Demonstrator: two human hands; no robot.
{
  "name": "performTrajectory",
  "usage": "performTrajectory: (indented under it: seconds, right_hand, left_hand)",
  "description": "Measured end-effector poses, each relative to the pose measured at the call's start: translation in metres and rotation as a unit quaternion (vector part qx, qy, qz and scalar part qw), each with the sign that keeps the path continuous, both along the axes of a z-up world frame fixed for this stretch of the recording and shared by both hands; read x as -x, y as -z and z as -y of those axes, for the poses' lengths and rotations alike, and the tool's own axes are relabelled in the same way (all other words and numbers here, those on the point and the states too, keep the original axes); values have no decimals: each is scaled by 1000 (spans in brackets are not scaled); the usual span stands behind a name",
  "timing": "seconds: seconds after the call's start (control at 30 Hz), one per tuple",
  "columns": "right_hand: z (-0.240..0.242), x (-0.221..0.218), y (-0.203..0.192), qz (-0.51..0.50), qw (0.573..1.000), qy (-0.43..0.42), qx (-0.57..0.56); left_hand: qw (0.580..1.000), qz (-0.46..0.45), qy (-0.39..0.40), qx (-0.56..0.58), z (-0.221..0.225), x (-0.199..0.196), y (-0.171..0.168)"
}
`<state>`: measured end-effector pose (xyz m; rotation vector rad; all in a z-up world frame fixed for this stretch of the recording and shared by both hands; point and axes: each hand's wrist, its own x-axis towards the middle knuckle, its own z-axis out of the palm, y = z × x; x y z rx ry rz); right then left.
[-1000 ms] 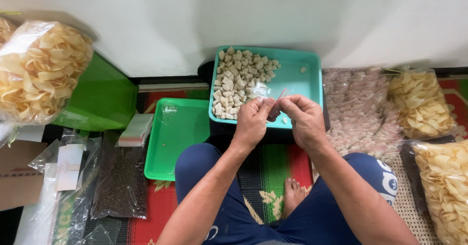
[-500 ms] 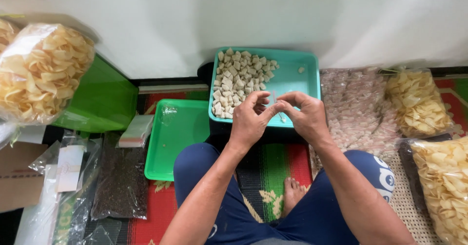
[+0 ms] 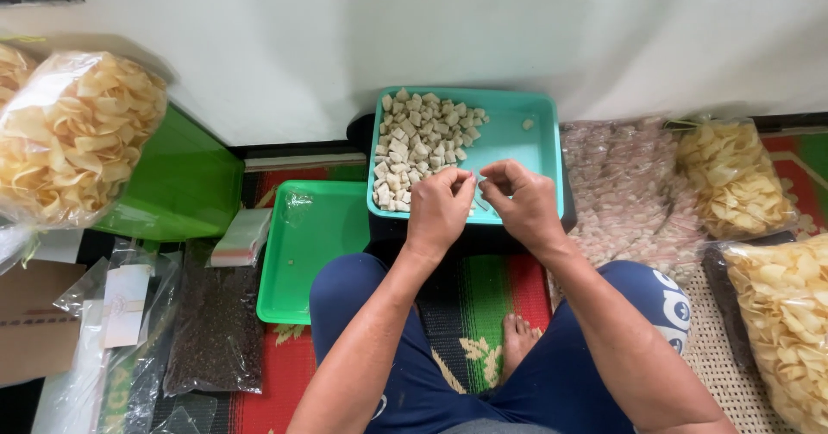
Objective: The person sits on a mat and repeatedly picks small white food pieces from a teal tray, places them into small clear plastic bags, and sets the filled bags aside. The person handles the food by hand and uses no tools.
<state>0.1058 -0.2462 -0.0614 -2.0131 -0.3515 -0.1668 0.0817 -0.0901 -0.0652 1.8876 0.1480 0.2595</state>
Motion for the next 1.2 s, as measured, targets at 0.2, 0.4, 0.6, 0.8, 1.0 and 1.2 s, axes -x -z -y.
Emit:
performTrajectory:
  seconds: [0.2, 0.4, 0.6, 0.8, 1.0, 1.2]
  right_hand:
    - [5, -9, 28, 176, 965, 59, 186]
    - [0, -25, 22, 68, 980, 4, 188]
    - [0, -57, 11, -71, 990, -65, 99]
    - [-21, -85, 84, -176, 944, -110, 256]
    - [-71, -57, 72, -147, 908, -128, 370]
    - [-67, -66, 131, -77, 893, -177, 406]
  left_hand:
    - [937, 88, 39, -335, 5, 12, 7]
    - [884, 125, 46, -447, -6, -22, 49]
    - [930, 78, -2, -358, -44, -43, 36]
    - [961, 72, -88, -253, -69, -40, -3]
    - [971, 63, -100, -208, -67, -40, -10]
    - [981, 56, -64, -177, -65, -52, 7]
